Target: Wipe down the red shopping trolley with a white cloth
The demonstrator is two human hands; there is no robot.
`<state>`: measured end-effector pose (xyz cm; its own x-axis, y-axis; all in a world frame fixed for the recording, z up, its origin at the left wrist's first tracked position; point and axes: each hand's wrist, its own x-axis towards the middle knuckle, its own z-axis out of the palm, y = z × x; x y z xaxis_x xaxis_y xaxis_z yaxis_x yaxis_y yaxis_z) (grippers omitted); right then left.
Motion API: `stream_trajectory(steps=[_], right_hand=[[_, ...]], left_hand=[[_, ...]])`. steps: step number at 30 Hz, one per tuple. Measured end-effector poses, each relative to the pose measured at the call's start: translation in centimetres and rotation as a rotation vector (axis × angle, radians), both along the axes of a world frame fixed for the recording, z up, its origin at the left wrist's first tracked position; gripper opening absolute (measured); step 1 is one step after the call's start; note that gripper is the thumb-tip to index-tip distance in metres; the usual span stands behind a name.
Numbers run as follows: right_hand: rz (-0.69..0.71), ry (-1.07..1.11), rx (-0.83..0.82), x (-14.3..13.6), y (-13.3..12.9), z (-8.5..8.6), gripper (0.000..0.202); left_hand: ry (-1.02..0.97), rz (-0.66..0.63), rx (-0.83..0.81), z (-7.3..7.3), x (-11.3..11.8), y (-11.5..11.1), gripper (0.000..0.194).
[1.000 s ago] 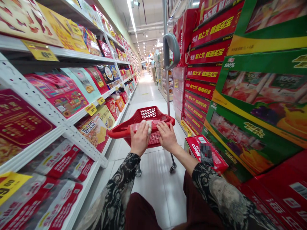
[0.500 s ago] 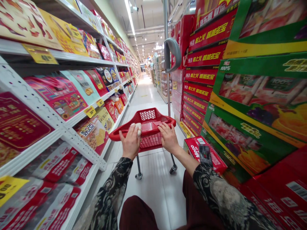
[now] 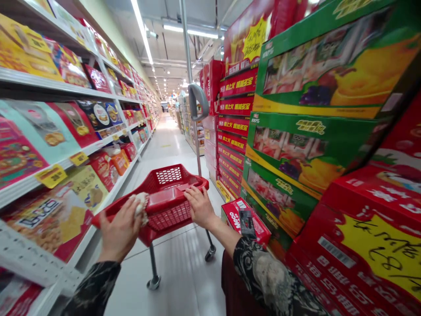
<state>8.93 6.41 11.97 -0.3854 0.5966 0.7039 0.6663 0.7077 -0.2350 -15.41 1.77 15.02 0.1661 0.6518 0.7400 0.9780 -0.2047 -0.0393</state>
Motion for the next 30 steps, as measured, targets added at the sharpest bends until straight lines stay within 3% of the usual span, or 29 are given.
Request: stream_trajectory(steps=[4,12,15,20,25,30], right_hand=[[-0.016,-0.021,-0.046,0.4,-0.5,0.9,0.054],[-0.173,0.006,-0.167,-0.8,-1.8,2.3,0.06],[-0.176,0.033,-0.2,0.1,-1.4,2.2,0.055],[-0.149,0.015,-0.225,1.2,-0.9,2.8,0.049],[-0.18,-0.015,-0.243,0.4,-1.4,3.3,0.043],[-0.157,0.027,-0.222,1.4,-1.6,2.9,0.04]], left_hand=[[-0.052,0.044,0.064,-0.9,-0.7,0.8,0.04],[-0.026,-0.004,0.037,-0.7,3.7,-0.4,0.035],[0.004,-0.041,-0.008,-0.7,2.8,-1.2,0.035],[-0.072,0.029,-0.075,-0.2,0.9,-1.8,0.033],[-0.11,0.047,-0.113,0.2,1.8,-1.7,0.029],[-0.102,0.022,-0.056,0.3,3.0,-3.3,0.029]])
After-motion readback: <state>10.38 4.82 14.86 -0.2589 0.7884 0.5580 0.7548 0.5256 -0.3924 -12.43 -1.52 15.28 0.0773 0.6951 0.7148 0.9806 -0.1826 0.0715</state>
